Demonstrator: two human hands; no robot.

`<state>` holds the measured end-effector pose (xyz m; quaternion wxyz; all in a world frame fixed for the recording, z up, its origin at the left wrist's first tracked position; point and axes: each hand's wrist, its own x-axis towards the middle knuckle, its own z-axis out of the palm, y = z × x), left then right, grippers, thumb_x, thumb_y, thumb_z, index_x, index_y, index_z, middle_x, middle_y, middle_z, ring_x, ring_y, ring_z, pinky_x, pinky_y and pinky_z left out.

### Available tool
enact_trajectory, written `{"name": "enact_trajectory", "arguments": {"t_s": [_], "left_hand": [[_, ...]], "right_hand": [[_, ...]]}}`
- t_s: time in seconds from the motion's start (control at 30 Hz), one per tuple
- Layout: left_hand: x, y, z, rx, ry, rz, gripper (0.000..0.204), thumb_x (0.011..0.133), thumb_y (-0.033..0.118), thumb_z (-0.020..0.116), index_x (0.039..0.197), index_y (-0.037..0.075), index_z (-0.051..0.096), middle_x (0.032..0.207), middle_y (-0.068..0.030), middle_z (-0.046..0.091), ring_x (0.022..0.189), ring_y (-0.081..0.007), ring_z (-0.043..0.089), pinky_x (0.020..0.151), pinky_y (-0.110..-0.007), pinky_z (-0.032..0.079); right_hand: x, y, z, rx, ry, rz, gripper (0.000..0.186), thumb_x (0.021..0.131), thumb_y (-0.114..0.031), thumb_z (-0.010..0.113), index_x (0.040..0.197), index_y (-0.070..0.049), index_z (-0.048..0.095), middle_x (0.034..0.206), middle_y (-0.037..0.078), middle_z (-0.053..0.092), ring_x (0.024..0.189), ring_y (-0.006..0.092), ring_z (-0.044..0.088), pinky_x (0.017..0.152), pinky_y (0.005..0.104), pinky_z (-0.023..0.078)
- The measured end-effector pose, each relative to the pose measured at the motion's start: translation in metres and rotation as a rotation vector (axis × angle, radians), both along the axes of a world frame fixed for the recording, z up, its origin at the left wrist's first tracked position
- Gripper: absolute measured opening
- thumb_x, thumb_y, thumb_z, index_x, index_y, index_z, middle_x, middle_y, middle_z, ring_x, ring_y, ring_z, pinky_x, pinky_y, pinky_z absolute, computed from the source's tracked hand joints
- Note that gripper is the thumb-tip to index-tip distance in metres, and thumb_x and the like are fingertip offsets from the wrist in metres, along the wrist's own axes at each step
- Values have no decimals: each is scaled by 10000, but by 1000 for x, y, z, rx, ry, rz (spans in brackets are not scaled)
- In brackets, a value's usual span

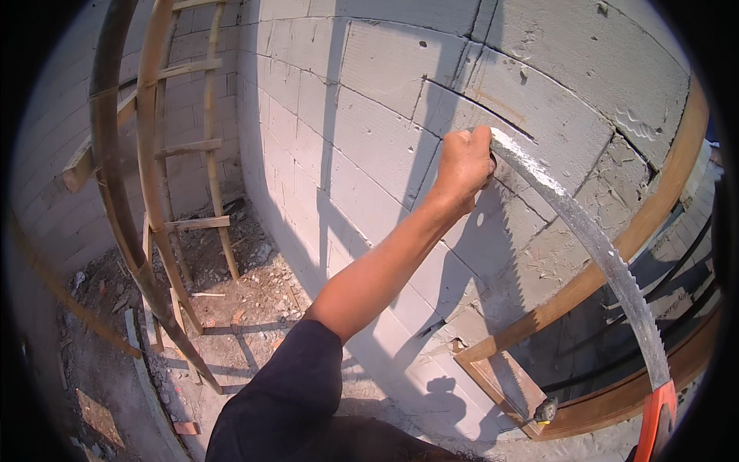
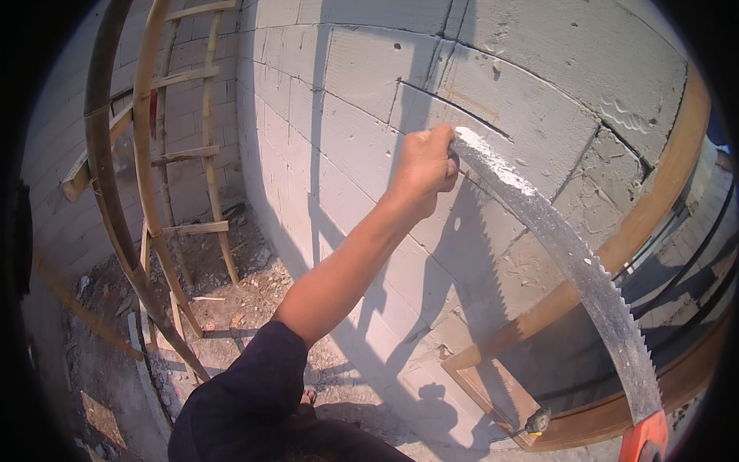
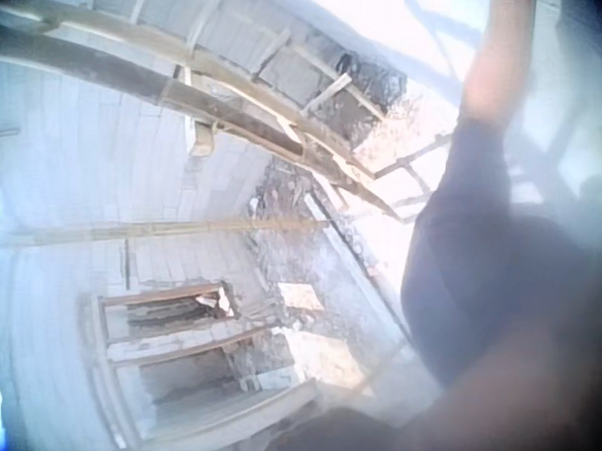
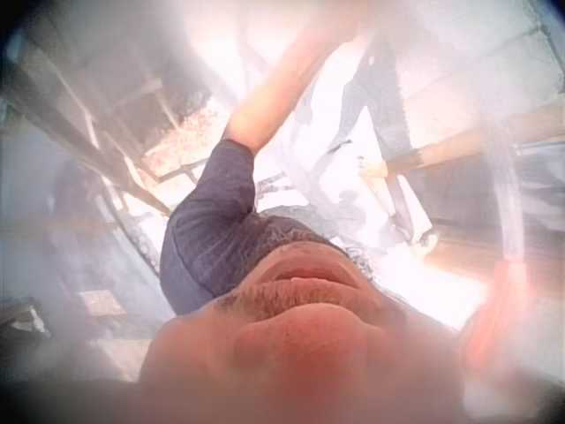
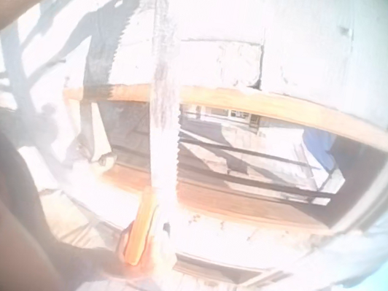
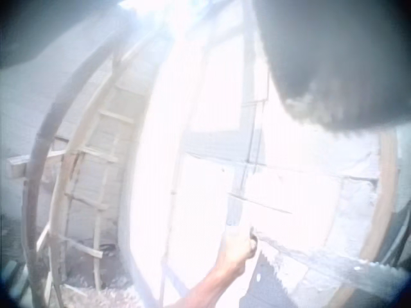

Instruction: The person saws through the mortar and blocks of an interior wall using a hand saw.

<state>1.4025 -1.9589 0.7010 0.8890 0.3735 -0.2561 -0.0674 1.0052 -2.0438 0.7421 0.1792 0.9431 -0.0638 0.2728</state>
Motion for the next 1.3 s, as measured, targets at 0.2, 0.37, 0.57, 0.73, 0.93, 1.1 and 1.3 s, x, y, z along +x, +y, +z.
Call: {"name": "enact_trajectory", "arguments": {"t_s": [0.2, 0.37, 0.57, 0.73, 0.93, 1.1, 1.3], "left_hand": [[108, 82, -7, 29, -26, 140, 249, 934, 150, 486, 699, 76, 446, 535, 24, 366, 410, -79, 288, 387, -271, 209], [153, 65, 25, 118, 18, 137, 266, 926, 152, 493, 685, 80, 408, 534, 9, 355, 408, -89, 283, 392, -289, 210], [160, 53, 20, 98, 39, 181, 258, 923, 130, 484, 684, 76, 403, 549, 14, 308, 424, -89, 255, 397, -279, 195], [155, 51, 30, 157, 30, 230, 220, 929, 113, 475, 716, 84, 429, 568, 30, 298, 435, -79, 242, 400, -261, 198], [72, -12, 37, 192, -12, 149, 208, 921, 120, 475, 718, 89, 441, 574, 37, 314, 450, -74, 253, 420, -261, 190], [3, -64, 27, 134, -19, 144, 247, 900, 145, 480, 672, 53, 460, 557, -28, 422, 436, -123, 340, 421, -331, 238], [-30, -10, -6, 96, -95, 246, 271, 933, 166, 479, 677, 83, 454, 537, 26, 396, 405, -72, 296, 394, -275, 203]], "right_hand": [[53, 4, -18, -38, -29, 55, 508, 770, -140, 603, 1254, 14, 585, 1059, 237, 635, 849, 339, 606, 823, 401, 457], [78, 19, -5, 22, -72, 15, 556, 738, -123, 590, 1274, 23, 586, 1006, 226, 643, 825, 335, 598, 832, 404, 454], [98, 28, 7, 162, -92, 115, 552, 661, -35, 635, 1210, 15, 621, 817, 187, 630, 691, 360, 593, 707, 373, 497], [90, 11, 8, 254, -85, 232, 569, 652, 62, 594, 1220, 25, 605, 799, 220, 604, 699, 420, 577, 724, 373, 507], [-12, -13, 39, 221, 99, -10, 352, 789, -38, 675, 1135, -14, 619, 926, 212, 626, 814, 377, 614, 752, 401, 498], [-95, -71, -17, 34, -10, -210, 417, 807, -21, 649, 1218, -6, 580, 1055, 204, 599, 949, 358, 583, 847, 402, 470], [-72, -96, -91, 98, -154, 101, 525, 775, -12, 627, 1290, 47, 547, 1000, 194, 626, 872, 361, 605, 828, 419, 483]]}}
